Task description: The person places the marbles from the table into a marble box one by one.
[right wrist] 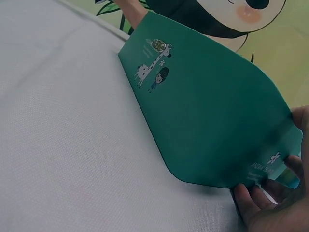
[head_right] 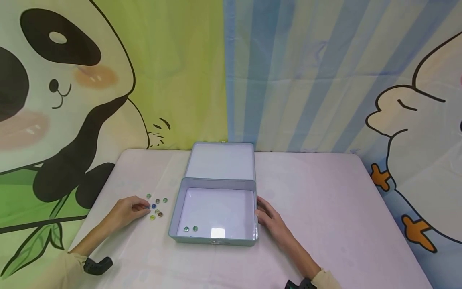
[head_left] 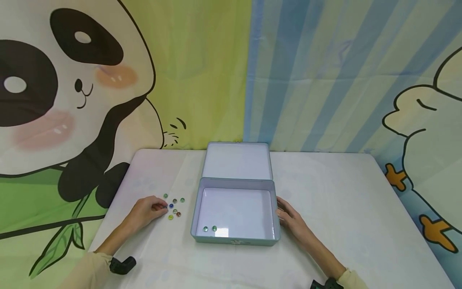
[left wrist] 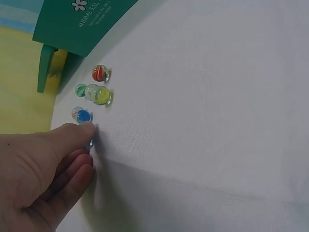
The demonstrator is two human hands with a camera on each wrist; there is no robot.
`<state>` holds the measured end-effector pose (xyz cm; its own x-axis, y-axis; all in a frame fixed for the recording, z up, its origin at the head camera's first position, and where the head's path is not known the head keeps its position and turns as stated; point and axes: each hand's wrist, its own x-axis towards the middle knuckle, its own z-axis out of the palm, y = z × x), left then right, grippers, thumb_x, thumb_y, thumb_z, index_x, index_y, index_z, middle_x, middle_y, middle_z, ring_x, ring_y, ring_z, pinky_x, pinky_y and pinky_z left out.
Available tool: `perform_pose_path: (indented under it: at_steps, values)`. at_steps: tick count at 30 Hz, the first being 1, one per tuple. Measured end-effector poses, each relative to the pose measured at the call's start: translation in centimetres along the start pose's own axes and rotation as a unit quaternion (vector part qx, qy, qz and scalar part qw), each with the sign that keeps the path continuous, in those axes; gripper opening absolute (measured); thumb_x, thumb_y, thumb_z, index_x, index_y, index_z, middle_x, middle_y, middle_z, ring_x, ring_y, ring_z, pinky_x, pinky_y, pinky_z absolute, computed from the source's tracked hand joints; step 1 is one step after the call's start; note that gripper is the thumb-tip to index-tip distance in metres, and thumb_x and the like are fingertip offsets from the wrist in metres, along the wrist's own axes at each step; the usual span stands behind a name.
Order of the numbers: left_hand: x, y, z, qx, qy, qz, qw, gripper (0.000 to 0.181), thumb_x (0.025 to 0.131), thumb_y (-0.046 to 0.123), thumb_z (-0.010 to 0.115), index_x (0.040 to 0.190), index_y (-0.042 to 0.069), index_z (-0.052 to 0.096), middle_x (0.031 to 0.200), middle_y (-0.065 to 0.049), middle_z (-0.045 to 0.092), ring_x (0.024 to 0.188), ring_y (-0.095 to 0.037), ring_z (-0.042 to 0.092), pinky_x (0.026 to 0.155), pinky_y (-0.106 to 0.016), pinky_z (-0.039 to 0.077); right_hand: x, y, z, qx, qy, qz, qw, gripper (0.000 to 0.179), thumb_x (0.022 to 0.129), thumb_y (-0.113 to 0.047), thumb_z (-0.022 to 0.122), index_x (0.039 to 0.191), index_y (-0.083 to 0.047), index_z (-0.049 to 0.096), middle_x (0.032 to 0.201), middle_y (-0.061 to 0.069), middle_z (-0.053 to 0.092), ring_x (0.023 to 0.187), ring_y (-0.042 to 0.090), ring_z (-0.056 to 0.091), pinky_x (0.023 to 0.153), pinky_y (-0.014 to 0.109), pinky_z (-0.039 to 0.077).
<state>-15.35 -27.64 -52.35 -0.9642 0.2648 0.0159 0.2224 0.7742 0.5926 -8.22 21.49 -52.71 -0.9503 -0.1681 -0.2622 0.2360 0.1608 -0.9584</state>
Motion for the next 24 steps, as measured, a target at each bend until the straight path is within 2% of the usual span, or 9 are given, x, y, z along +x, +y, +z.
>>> perform_pose_path:
  at_steps: [7,13,18,24]
  values:
    - [-0.2,0.5,-0.7,0.009,0.003,0.011,0.9999,0.014,0.080,0.009,0.078,0.092,0.009,0.073,0.082,0.002,0.067,0.071,-0.003,0.058,0.062,-0.019,0.050,0.0,0.0,0.1,-0.005,0.001,0.000,1.0000,0.060,0.101,-0.034,0.045,0.154,-0.014,0.023,0.158,0.018,0.027,0.144,0.040,0.029,0.113,0.053,0.035]
    - [0.2,1.7,-1.5,-0.004,0.017,0.029,0.9994,0.014,0.080,0.009,0.077,0.094,0.008,0.073,0.083,0.001,0.070,0.071,-0.004,0.059,0.063,-0.019,0.052,0.0,0.0,0.0,-0.004,0.002,0.000,1.0000,0.060,0.101,-0.034,0.044,0.154,-0.014,0.023,0.158,0.018,0.026,0.145,0.040,0.028,0.114,0.054,0.033]
    - [0.3,3.4,-2.1,-0.021,0.013,0.040,0.9989,0.013,0.082,0.016,0.077,0.094,0.012,0.073,0.082,0.004,0.071,0.072,-0.002,0.060,0.066,-0.018,0.053,0.0,0.0,0.0,-0.002,0.002,0.001,1.0000,0.060,0.101,-0.034,0.044,0.154,-0.014,0.023,0.158,0.018,0.026,0.145,0.040,0.028,0.114,0.054,0.033]
    - [1.0,6.5,-2.8,-0.041,0.001,0.064,0.9971,0.013,0.083,0.021,0.076,0.095,0.017,0.073,0.084,0.009,0.071,0.073,0.000,0.061,0.069,-0.019,0.054,0.0,-0.1,0.1,-0.004,0.003,0.001,1.0000,0.059,0.101,-0.033,0.044,0.154,-0.014,0.024,0.158,0.018,0.027,0.145,0.039,0.028,0.114,0.054,0.033]
